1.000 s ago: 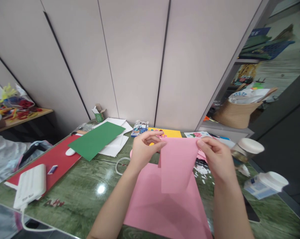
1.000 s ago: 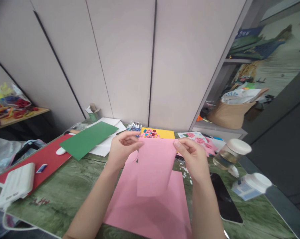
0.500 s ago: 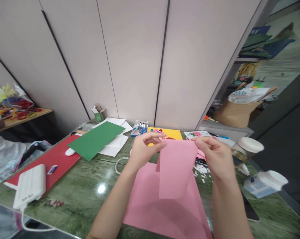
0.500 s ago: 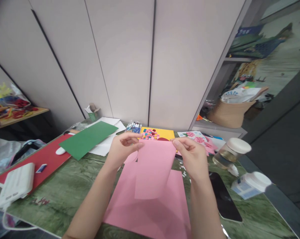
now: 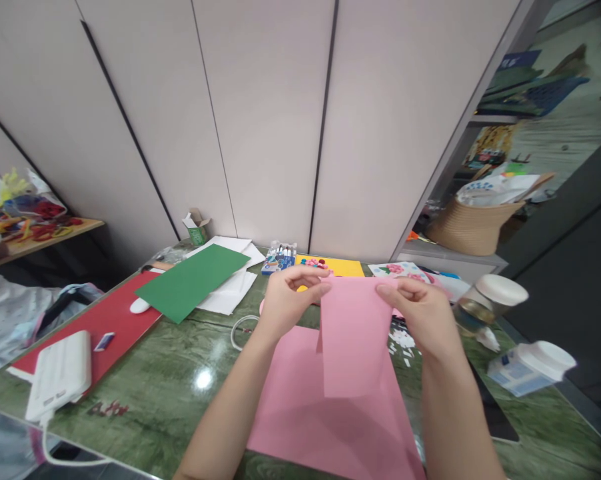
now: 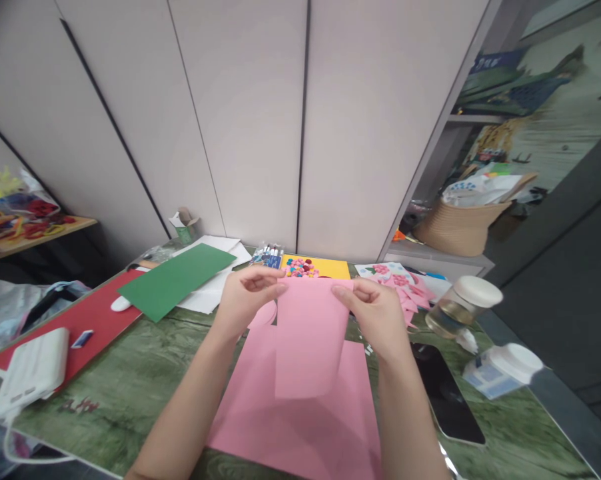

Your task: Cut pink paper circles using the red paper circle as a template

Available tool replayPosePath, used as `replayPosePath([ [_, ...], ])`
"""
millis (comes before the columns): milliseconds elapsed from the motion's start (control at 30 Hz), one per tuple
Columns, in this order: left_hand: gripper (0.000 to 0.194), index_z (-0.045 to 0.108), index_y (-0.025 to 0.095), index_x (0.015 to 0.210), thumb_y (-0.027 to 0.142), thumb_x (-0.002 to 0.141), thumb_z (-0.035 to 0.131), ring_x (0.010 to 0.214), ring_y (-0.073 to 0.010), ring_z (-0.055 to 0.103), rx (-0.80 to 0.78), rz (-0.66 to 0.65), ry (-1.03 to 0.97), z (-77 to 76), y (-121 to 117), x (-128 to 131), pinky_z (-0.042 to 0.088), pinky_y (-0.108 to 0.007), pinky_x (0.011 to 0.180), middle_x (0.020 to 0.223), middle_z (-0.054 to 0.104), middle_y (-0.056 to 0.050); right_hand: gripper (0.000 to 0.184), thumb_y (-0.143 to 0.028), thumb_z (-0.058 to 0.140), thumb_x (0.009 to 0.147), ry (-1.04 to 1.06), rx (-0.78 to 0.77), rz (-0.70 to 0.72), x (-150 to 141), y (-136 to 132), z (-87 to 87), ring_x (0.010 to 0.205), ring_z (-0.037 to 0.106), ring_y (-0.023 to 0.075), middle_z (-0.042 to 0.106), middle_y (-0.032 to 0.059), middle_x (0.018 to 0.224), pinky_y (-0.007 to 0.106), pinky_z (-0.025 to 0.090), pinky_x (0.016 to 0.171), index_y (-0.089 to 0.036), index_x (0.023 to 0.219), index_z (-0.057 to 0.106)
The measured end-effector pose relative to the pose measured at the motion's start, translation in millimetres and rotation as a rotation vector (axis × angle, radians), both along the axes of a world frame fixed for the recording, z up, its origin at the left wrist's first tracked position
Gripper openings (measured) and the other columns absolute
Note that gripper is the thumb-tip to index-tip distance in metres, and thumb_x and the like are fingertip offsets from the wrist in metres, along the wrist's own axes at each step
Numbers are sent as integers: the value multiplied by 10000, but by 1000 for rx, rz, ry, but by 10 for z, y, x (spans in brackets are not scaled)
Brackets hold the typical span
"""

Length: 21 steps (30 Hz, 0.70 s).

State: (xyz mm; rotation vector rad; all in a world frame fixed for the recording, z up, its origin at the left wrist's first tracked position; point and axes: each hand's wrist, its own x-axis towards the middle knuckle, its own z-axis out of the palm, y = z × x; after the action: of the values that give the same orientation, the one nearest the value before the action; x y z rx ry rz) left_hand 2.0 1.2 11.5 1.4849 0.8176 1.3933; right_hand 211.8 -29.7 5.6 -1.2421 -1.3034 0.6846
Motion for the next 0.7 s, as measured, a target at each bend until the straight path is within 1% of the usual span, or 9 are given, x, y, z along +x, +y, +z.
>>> replayPosePath([
  [67,171,696,185,826,214,658,718,627,-99,585,32,-10,19,6,-1,-4,488,-221,618,684,659,-6,394,-351,671,701,-28,13,-19,8,4,-12,420,261,66,308,-67,439,226,191,408,-181,464,407],
  [133,150,684,192,824,200,675,705,629,-96,574,75,-15,22,7,-3,-9,477,-221,621,681,644,3,388,-360,665,703,-48,13,-17,8,4,-14,427,252,67,297,-65,451,230,177,414,-183,473,407],
  [233,35,671,191,741,166,718,664,690,-106,572,182,-12,47,8,-13,-20,465,-237,672,716,632,-4,386,-371,658,706,-67,13,-22,3,2,-8,441,237,69,284,-65,464,233,164,424,-184,481,407],
  [300,95,673,193,683,148,752,625,715,-116,563,267,-10,111,16,-27,-28,451,-249,691,710,617,-12,403,-376,657,704,-66,19,-27,1,0,-4,441,219,67,264,-67,463,233,153,423,-186,474,386],
  [367,126,694,207,708,158,777,600,734,-130,555,312,3,172,32,-44,-33,443,-263,700,722,613,-22,415,-385,660,699,-60,35,-27,0,-5,-1,437,209,66,254,-67,459,233,147,417,-187,471,375],
  [467,129,709,234,816,200,796,586,777,-145,557,304,20,200,58,-70,-27,440,-279,724,789,628,-36,405,-392,662,695,-58,48,-23,-6,-21,9,434,211,64,254,-66,457,231,149,412,-185,478,390],
  [533,135,710,239,845,211,795,588,781,-143,553,291,15,195,65,-83,-19,439,-274,725,798,629,-36,398,-382,663,698,-50,49,-27,-16,-35,23,436,211,62,249,-67,461,230,151,414,-181,478,398],
  [600,137,711,237,866,214,774,612,768,-140,545,277,10,188,61,-92,-12,442,-266,704,775,619,-34,404,-364,668,697,-36,54,-30,-28,-47,39,437,204,58,236,-69,463,228,146,414,-180,470,388],
  [700,203,704,233,927,216,731,654,752,-142,546,255,-6,188,45,-105,-6,458,-267,686,790,621,-40,408,-351,674,693,-12,65,-24,-34,-56,56,434,206,56,238,-69,458,226,144,405,-181,464,382],
])
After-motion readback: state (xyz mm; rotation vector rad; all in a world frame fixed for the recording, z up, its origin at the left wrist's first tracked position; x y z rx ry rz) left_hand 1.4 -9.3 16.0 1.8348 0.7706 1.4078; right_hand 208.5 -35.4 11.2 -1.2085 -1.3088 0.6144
